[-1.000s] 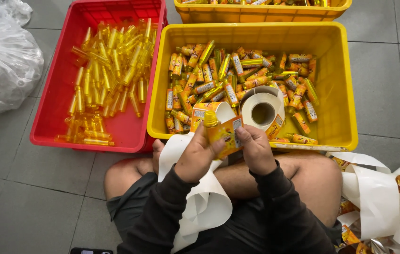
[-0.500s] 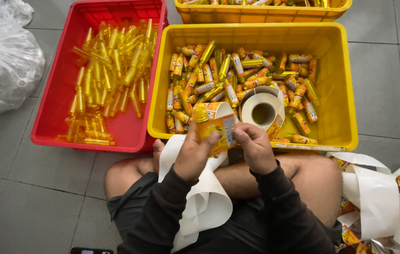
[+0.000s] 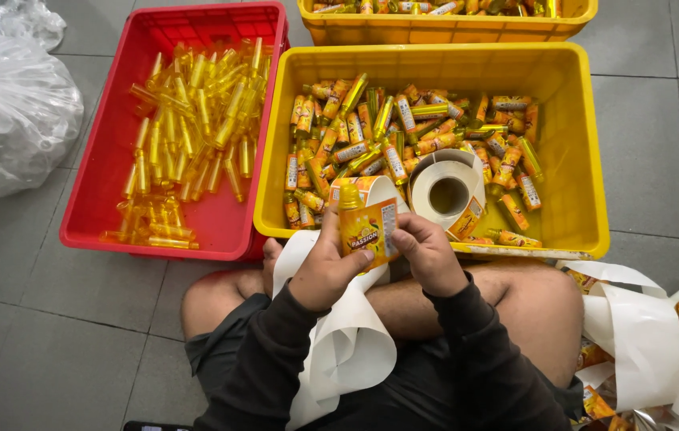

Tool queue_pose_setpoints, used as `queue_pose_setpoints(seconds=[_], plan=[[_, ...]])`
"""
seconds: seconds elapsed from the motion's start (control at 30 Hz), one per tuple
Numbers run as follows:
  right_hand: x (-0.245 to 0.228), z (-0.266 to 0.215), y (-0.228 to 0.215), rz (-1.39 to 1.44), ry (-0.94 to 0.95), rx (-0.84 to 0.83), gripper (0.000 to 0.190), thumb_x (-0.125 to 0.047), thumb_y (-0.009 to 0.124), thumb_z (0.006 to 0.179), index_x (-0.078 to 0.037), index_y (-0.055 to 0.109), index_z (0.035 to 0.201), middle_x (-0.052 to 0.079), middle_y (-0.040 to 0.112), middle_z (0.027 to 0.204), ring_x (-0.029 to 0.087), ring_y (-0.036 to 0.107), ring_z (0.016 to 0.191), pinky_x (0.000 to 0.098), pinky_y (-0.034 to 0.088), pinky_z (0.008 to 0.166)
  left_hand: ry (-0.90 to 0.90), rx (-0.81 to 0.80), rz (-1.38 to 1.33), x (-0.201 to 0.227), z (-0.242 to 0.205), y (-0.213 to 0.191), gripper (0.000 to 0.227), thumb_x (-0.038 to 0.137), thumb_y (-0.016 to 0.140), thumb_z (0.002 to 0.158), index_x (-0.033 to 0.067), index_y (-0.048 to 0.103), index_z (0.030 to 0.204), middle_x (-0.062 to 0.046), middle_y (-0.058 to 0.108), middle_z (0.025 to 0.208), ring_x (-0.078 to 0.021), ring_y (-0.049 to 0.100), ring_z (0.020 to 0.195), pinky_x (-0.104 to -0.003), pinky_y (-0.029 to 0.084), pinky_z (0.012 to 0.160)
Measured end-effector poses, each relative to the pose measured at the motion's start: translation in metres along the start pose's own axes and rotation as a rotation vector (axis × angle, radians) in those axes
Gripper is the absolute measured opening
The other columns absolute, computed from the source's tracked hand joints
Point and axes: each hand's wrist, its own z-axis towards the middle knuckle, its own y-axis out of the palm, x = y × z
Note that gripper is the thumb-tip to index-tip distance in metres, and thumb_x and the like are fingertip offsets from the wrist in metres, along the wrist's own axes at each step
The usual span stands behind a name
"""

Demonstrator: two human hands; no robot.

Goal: The person sits on the floor and applies labels from a roll onto small yellow bottles. They pick up a bottle, wrap the label around it, and place the labeled bottle into a yellow crate.

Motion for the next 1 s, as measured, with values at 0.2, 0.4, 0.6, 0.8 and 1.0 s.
queue_pose_setpoints(seconds=[0.2,0.4,0.6,0.8,1.0], plan=[[0.002,-0.003,0.003,0.019,-0.021,0.031,0.01,-0.006,0.066,0.099,0.002,0.069,0.093,0.008,0.065,0.077,0.011,0.057,0.072,0.0261,0.05,0.066,-0.03,0.094,0.012,-0.002,0.004,-0.002,0.059,-0.002,0.061,0.094,0.0033,0.038,0.148,-0.022,0.064,0.127,-0.0321,0.065,0.111,-0.051,0.056,0.095],[-0.03,0.002,0.017,-0.018,-0.083,-0.035,0.014,-0.005,0.065,0.099,0.001,0.067,0.087,0.007,0.06,0.076,0.012,0.056,0.074,0.0271,0.048,0.071,-0.025,0.072,-0.056,-0.007,0.007,0.006,0.057,-0.001,0.052,0.098,0.0076,0.032,0.152,-0.019,0.058,0.127,-0.028,0.062,0.106,-0.05,0.057,0.088],[-0.031,0.003,0.02,-0.002,-0.089,-0.044,0.014,-0.004,0.066,0.098,0.001,0.067,0.086,0.007,0.061,0.078,0.013,0.057,0.077,0.0281,0.049,0.073,-0.049,0.079,0.008,-0.008,0.008,0.007,0.054,0.01,0.053,0.102,0.0096,0.031,0.152,-0.013,0.057,0.12,-0.0198,0.064,0.096,-0.037,0.061,0.078],[-0.037,0.002,0.023,-0.006,-0.099,-0.042,0.015,-0.005,0.066,0.099,0.0,0.066,0.085,0.007,0.059,0.077,0.012,0.055,0.077,0.0271,0.047,0.073,-0.057,0.03,0.168,-0.004,0.0,0.007,0.092,-0.012,0.062,0.079,0.0078,0.016,0.156,-0.019,0.054,0.127,-0.0249,0.063,0.1,-0.041,0.061,0.082],[-0.034,0.002,0.021,-0.045,-0.11,-0.071,0.016,-0.005,0.068,0.097,-0.001,0.067,0.083,0.007,0.06,0.077,0.012,0.055,0.077,0.0281,0.047,0.073,-0.075,0.116,0.061,-0.006,0.009,0.003,0.049,0.013,0.056,0.101,0.0063,0.037,0.145,-0.015,0.064,0.112,-0.0195,0.069,0.088,-0.033,0.065,0.068]])
